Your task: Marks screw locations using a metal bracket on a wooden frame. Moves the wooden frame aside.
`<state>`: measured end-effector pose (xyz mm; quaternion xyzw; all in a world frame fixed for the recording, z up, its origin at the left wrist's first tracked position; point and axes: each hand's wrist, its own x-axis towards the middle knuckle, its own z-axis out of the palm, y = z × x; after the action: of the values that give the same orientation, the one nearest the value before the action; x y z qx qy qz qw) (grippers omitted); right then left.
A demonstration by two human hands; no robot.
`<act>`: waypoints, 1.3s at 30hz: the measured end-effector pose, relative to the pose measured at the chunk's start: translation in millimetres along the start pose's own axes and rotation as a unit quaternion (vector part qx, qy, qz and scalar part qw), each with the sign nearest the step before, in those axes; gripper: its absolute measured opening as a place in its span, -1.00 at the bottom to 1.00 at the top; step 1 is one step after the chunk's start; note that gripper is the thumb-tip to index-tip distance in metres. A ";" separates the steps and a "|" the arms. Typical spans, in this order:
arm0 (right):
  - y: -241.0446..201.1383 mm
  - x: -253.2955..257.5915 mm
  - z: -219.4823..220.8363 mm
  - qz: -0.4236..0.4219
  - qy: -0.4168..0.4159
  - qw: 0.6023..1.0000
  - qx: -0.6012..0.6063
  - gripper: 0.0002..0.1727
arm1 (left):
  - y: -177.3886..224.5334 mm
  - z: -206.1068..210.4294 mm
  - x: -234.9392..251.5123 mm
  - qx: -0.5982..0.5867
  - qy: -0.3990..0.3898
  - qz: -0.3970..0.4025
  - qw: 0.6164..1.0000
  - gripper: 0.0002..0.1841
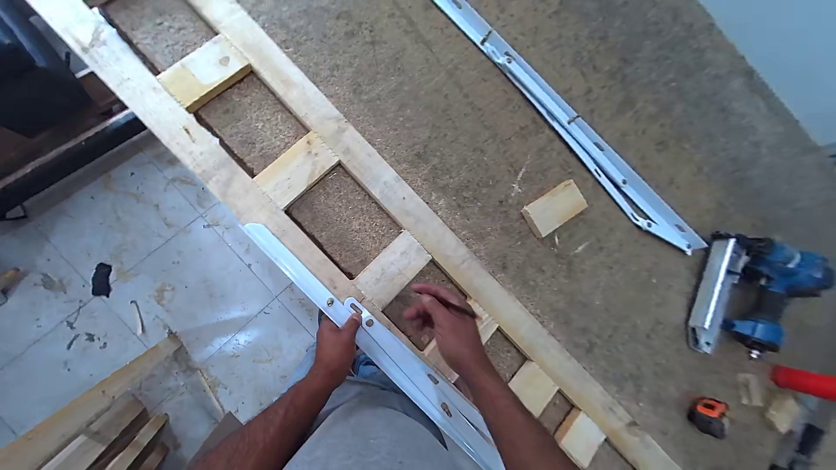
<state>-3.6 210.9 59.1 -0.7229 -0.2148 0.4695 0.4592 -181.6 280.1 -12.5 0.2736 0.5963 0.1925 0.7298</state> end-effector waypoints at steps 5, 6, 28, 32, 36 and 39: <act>52.7 -83.6 -62.8 -0.037 0.066 0.955 -0.287 -0.64 | 3.8 3.1 -1.3 -0.002 0.005 -0.006 1.000 -0.59; 68.6 -103.5 -69.0 -0.027 0.089 0.943 -0.319 -0.65 | 5.0 3.8 -1.4 -0.002 0.007 -0.012 1.000 -0.60; 260.2 -379.4 -222.0 0.266 0.616 0.741 -0.031 -0.36 | -57.1 46.7 -63.0 0.072 -0.015 0.037 0.997 -0.54; 294.1 -400.3 -248.6 0.331 0.631 0.695 0.099 -0.28 | -81.2 73.5 -88.1 0.095 0.027 0.045 0.994 -0.59; 303.3 -403.5 -268.6 0.361 0.529 0.706 0.302 -0.44 | -93.6 81.5 -97.9 0.135 0.055 0.044 0.988 -0.64; 305.2 -401.4 -276.0 0.344 0.459 0.719 0.393 -0.49 | -92.8 83.2 -103.0 0.243 0.067 0.010 0.968 -0.60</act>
<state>13.9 -362.7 26.1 -0.6286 0.4892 0.2482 0.5512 -126.8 131.4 19.5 0.4352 0.6699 0.0669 0.5978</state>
